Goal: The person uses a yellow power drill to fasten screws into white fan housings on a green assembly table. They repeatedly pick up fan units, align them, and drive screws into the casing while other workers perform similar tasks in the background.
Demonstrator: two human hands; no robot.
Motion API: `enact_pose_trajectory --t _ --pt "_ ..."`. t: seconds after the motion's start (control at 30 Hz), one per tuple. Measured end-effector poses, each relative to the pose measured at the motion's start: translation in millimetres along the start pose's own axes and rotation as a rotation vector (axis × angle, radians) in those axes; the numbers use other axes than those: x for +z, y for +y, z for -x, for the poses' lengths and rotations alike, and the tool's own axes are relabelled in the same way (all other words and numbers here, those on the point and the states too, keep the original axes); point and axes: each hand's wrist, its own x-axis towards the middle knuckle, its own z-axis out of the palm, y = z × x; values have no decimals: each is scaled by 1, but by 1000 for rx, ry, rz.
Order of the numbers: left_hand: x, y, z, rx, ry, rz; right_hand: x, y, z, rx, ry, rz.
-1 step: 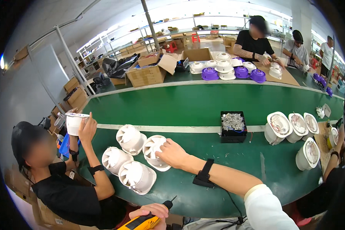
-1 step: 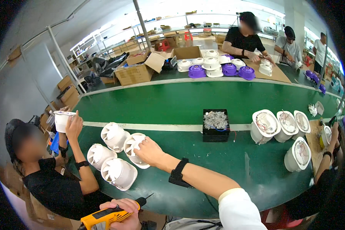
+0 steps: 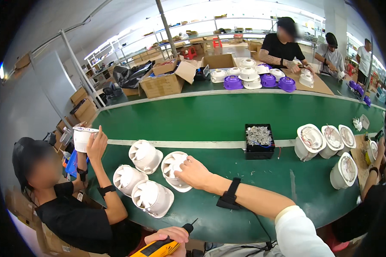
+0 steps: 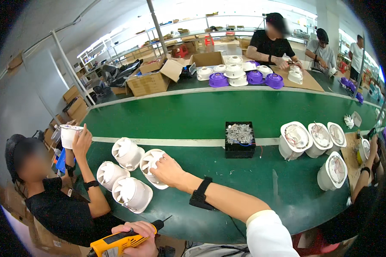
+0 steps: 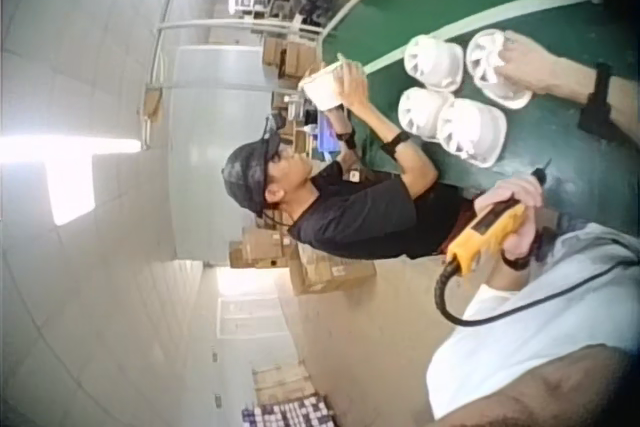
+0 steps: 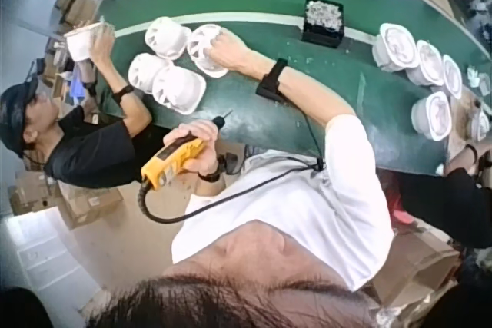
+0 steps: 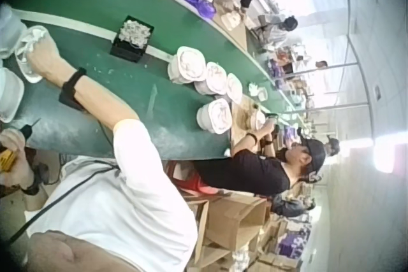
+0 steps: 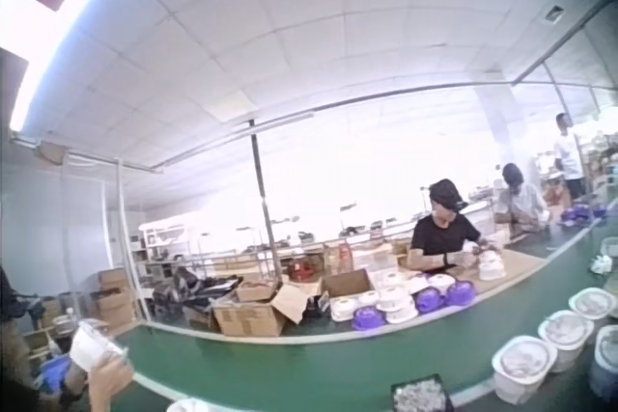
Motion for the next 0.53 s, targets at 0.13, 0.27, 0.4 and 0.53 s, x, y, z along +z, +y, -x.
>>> enact_pose_trajectory --t 0.13,0.27,0.4,0.53 --pt "16 1 1 -87 13 19 -20 8 38 17 8 50" --pt "21 1 -4 -93 -74 33 -21 9 50 50 35 -45" --pt "28 -3 1 -59 -74 11 -7 2 34 92 113 -49" --pt "0 -5 13 60 -32 -85 23 -52 -20 100 227 -383"
